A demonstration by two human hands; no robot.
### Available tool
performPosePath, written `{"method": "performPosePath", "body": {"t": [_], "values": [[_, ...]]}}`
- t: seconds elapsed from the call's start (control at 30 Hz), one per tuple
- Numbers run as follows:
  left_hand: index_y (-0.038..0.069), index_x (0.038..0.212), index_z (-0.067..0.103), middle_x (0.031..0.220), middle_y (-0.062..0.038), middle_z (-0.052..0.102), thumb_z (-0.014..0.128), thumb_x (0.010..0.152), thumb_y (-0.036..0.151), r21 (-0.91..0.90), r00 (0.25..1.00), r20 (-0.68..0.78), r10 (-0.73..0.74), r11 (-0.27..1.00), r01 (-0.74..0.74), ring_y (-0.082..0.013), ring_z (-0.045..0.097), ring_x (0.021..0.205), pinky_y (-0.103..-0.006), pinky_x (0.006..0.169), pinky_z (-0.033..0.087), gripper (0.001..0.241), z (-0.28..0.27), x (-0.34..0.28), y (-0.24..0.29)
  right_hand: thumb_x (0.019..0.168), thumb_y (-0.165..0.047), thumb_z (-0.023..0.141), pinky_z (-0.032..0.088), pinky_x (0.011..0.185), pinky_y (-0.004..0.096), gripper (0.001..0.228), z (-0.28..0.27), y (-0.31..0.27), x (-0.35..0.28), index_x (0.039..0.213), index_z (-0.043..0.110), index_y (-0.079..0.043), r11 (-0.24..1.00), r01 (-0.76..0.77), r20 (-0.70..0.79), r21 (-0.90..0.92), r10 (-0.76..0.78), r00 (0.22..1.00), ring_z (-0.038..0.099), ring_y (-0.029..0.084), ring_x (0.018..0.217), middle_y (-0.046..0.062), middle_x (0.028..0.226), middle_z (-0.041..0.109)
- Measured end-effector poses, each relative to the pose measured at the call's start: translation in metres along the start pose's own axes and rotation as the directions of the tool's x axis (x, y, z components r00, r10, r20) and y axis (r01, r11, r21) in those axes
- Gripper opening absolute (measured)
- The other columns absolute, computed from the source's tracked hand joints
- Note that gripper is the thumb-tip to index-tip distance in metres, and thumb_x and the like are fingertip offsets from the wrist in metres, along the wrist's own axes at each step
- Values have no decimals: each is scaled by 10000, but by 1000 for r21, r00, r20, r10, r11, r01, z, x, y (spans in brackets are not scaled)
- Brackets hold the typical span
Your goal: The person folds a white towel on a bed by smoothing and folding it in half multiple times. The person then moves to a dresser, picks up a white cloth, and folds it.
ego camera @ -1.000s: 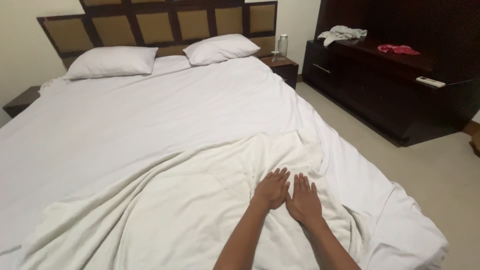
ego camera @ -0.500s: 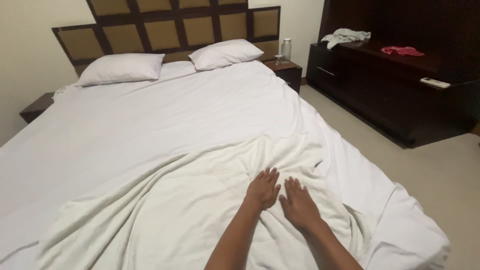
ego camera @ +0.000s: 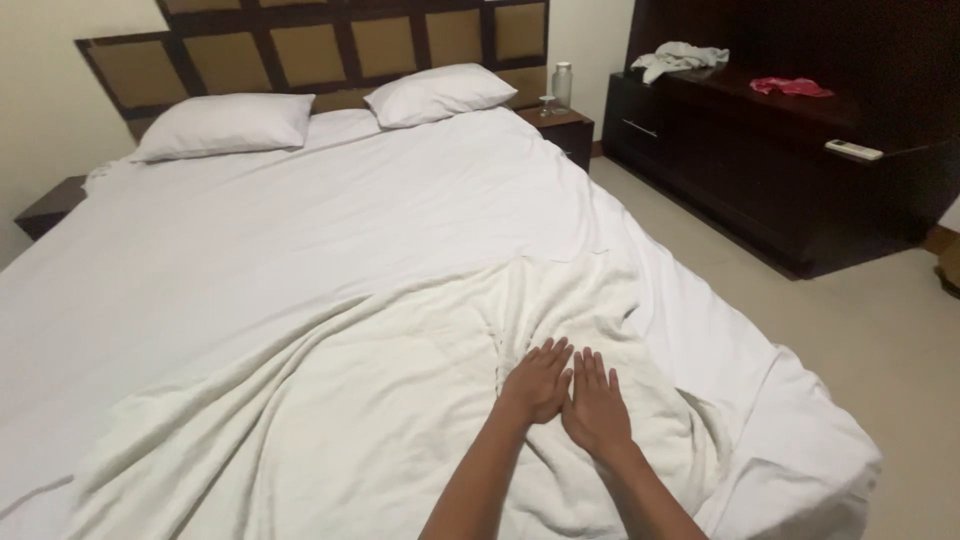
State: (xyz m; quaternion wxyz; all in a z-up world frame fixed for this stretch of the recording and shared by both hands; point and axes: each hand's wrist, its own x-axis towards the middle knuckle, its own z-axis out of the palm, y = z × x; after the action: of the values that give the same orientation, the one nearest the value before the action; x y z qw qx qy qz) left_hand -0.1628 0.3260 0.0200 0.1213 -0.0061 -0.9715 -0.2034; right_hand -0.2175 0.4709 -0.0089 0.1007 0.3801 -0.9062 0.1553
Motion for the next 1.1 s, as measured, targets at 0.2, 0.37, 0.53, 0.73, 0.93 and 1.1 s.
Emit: {"method": "performPosePath", "body": {"t": [0.2, 0.37, 0.53, 0.73, 0.93, 1.1], "values": [[71, 1565, 380, 1669, -126, 311, 320, 1074, 349, 30, 996, -16, -86, 996, 86, -293, 252, 1551, -422, 1262, 189, 567, -23, -49, -21, 998, -456, 405, 84, 1252, 488, 777, -17, -56, -6, 1598, 171, -22, 996, -59, 151, 69, 48, 987, 70, 305, 1584, 169, 1699, 123], [69, 1559, 384, 1671, -120, 302, 307, 1070, 331, 26, 994, 5, -111, 993, 111, -286, 255, 1551, -426, 1254, 200, 561, -37, -77, -32, 1002, -464, 402, 86, 1261, 494, 767, -11, -82, -13, 1604, 192, -37, 998, -23, 157, 65, 13, 988, 83, 303, 1586, 163, 1702, 131], [66, 1558, 388, 1677, -117, 302, 293, 1069, 311, 81, 994, -2, -112, 990, 112, -290, 266, 1544, -440, 1252, 211, 556, -40, -84, -27, 1006, -491, 410, 96, 1255, 508, 775, -15, -77, -15, 1601, 201, -42, 997, 21, 194, 78, -36, 980, 88, 305, 1583, 165, 1696, 137], [9, 1544, 394, 1657, -173, 318, 330, 1084, 324, 83, 997, -37, -68, 994, 71, -330, 259, 1550, -451, 1271, 185, 561, -16, -35, -1, 1014, -365, 428, 187, 1233, 563, 609, -43, -13, -26, 1516, 407, -21, 977, 87, -81, 194, -72, 994, 253, 365, 1548, 194, 1627, 359], [-24, 1543, 401, 1645, -203, 347, 331, 1079, 273, 26, 978, -167, 124, 992, -121, -348, 268, 1548, -464, 1260, 196, 555, 28, 20, 90, 1039, -287, 373, 206, 1216, 586, 552, -77, 88, -47, 1495, 432, 19, 999, 11, -214, 40, -3, 977, 311, 405, 1509, 242, 1577, 404], [-8, 1540, 431, 1641, -177, 384, 350, 1074, 268, 28, 959, -164, 231, 973, -229, -336, 286, 1560, -456, 1276, 207, 548, 73, 48, 123, 1052, -364, 344, 228, 1191, 572, 582, -59, 156, -64, 1505, 437, -12, 991, -110, -161, -78, 96, 982, 294, 387, 1505, 209, 1592, 398]]}}
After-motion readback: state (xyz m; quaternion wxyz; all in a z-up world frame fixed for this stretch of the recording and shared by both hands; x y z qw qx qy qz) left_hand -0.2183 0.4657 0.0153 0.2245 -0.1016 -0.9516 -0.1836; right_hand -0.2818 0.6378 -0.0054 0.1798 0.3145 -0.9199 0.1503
